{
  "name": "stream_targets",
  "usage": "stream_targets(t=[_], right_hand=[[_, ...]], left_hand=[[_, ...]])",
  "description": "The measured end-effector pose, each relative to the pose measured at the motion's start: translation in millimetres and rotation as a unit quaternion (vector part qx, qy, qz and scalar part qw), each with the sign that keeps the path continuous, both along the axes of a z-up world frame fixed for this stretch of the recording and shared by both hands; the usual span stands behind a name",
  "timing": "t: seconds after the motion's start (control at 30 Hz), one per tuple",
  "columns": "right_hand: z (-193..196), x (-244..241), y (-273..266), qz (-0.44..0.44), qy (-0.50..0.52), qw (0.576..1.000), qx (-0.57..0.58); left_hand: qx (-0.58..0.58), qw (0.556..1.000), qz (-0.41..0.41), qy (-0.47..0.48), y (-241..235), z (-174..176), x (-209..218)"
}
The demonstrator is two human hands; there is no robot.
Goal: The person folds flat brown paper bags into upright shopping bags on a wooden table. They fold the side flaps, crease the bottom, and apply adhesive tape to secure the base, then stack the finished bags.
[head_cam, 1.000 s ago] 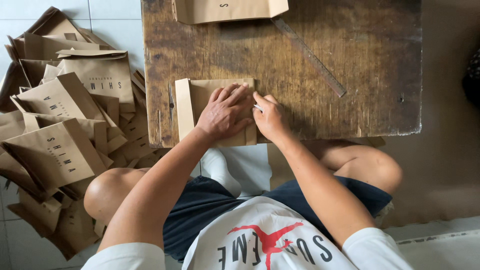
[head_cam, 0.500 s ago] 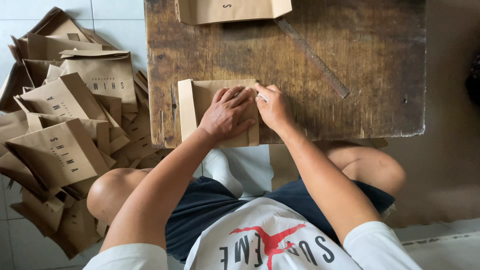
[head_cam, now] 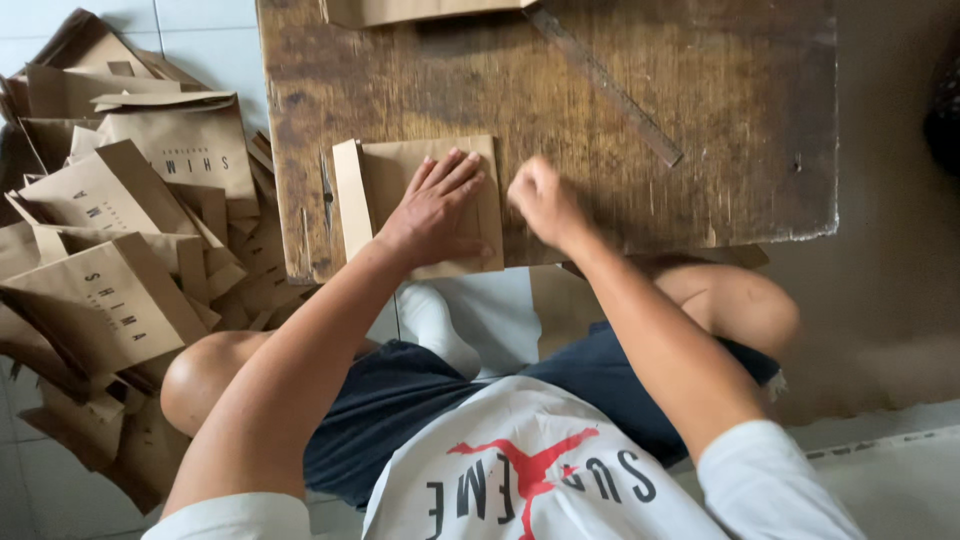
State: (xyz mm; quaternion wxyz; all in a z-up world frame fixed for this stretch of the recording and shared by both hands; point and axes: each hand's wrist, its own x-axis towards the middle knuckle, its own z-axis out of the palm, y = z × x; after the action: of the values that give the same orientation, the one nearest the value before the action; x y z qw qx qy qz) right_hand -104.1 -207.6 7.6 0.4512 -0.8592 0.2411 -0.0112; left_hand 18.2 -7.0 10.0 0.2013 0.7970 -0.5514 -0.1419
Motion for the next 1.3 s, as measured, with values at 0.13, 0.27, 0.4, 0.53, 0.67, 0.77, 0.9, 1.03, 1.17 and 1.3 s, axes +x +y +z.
stream_targets(t=[0.13, 0.27, 0.4, 0.53, 0.67, 0.77, 0.9, 1.03, 1.17, 1.3], right_hand=[[19.4, -24.4, 20.4, 0.075, -0.016, 0.996, -0.053], [-32.0, 16.1, -5.7, 0.079, -0.132, 0.986, -0.070], [-96.5, 99.9, -42.8, 0.022, -0.158, 0.981, -0.109], [5.2, 107.7, -30.0, 0.058, -0.045, 0.992, -0.101], [-38.3, 70.7, -15.4, 0.183, -0.165, 0.958, -0.149], [-16.2, 11.2, 1.5, 0.238, -0.191, 0.938, -0.167], [8.3, -43.9, 18.9, 0.271, -0.160, 0.921, -0.229], [12.5, -56.5, 30.0, 0.262, -0.153, 0.928, -0.215], [1.3, -71.0, 27.0, 0.290, -0.162, 0.926, -0.181], [-5.0, -74.6, 29.0, 0.096, -0.106, 0.982, -0.123]], left_hand=[[0.008, 1.000, 0.005, 0.005, 0.0, 4.2, -0.9], [-0.003, 1.000, -0.006, 0.014, -0.6, 4.9, 0.5], [-0.009, 1.000, -0.005, -0.009, 0.5, 0.1, 0.5], [0.055, 0.998, -0.009, 0.008, -6.0, 2.7, 22.1], [0.038, 0.999, 0.014, 0.016, -3.1, -3.0, 25.0], [0.049, 0.999, 0.011, 0.017, -7.3, -3.7, 26.0], [0.076, 0.997, 0.001, 0.003, -9.9, -4.3, 26.2], [0.102, 0.995, 0.001, -0.001, -11.8, 6.0, 22.6], [0.139, 0.990, 0.008, -0.008, -15.0, 13.6, 22.2], [0.099, 0.943, -0.028, -0.317, 19.2, 24.8, -19.7]])
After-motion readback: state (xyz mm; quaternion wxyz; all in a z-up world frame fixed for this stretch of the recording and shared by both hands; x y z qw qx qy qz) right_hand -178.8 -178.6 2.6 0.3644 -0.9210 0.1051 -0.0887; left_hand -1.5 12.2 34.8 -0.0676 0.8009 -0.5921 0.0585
